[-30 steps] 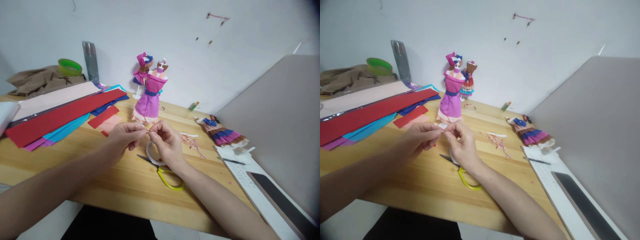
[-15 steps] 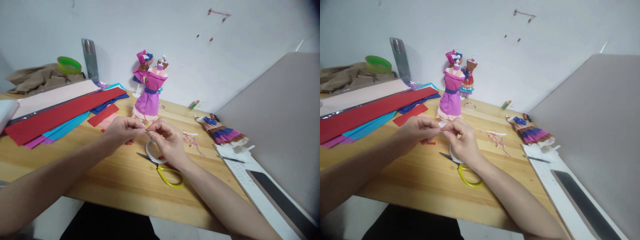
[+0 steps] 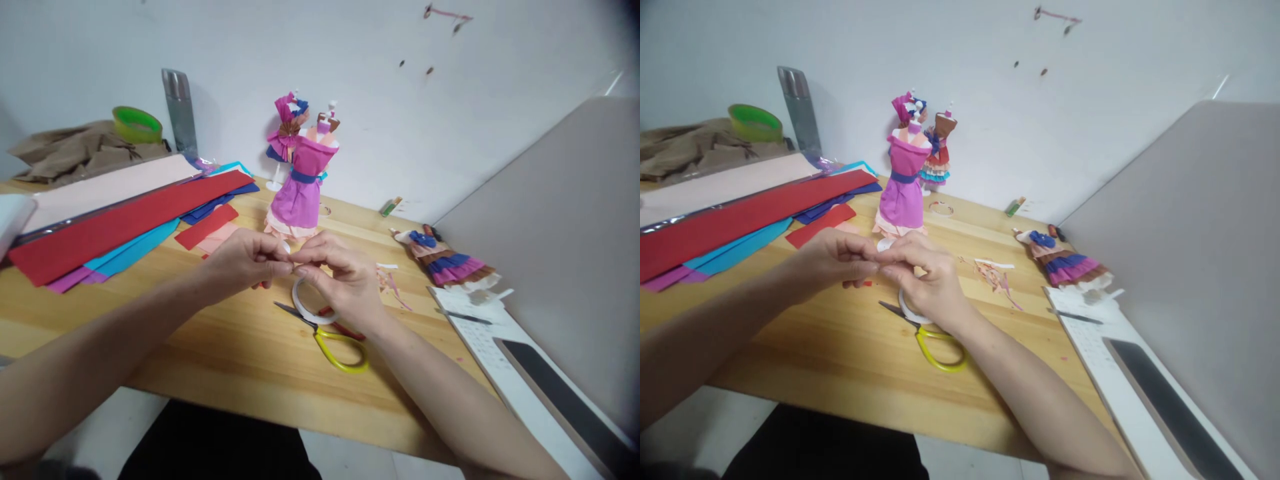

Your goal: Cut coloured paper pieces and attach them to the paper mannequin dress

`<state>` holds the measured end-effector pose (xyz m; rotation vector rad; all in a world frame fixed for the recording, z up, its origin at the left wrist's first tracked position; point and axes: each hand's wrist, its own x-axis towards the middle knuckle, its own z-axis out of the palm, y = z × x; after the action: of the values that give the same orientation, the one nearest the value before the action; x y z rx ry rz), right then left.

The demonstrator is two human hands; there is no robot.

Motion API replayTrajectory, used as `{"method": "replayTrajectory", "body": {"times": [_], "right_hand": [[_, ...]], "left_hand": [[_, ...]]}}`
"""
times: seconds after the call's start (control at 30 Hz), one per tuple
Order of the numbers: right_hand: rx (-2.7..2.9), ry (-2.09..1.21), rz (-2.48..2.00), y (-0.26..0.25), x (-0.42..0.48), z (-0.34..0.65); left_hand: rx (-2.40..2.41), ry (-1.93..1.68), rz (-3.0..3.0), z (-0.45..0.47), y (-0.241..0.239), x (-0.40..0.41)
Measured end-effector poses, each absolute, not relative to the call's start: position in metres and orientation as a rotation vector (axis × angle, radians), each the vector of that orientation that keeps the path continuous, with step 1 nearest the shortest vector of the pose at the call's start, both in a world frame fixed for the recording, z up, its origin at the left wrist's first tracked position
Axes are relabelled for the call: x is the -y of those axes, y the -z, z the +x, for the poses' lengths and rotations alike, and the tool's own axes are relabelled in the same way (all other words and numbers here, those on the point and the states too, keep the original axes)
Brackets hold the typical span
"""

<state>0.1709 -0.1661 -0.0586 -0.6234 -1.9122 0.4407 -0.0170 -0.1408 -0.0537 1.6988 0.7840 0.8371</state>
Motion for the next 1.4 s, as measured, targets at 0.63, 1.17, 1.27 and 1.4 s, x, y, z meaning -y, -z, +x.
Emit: {"method": "replayTrajectory", "body": {"times": [0.63, 1.17, 1.27, 1.4], "right_hand": [[2.18, -0.235, -0.703, 0.052, 0.166, 0.177], [1.974, -0.148, -0.768, 0.068, 0.164, 0.169], [1.905, -0.101, -0.83, 0.069, 0.164, 0.169], [1.85, -0.044, -0.862, 0.069, 0.164, 0.168]], "left_hand": [[-0.828, -0.849, 1.529, -0.008, 0.054, 0.148], [-0.737, -0.878, 1.193, -0.013, 0.058, 0.144], [-0.799, -0.925, 1.183, -0.012, 0.057, 0.146], [-0.873, -1.033, 1.28, -0.008, 0.059, 0.153]]}}
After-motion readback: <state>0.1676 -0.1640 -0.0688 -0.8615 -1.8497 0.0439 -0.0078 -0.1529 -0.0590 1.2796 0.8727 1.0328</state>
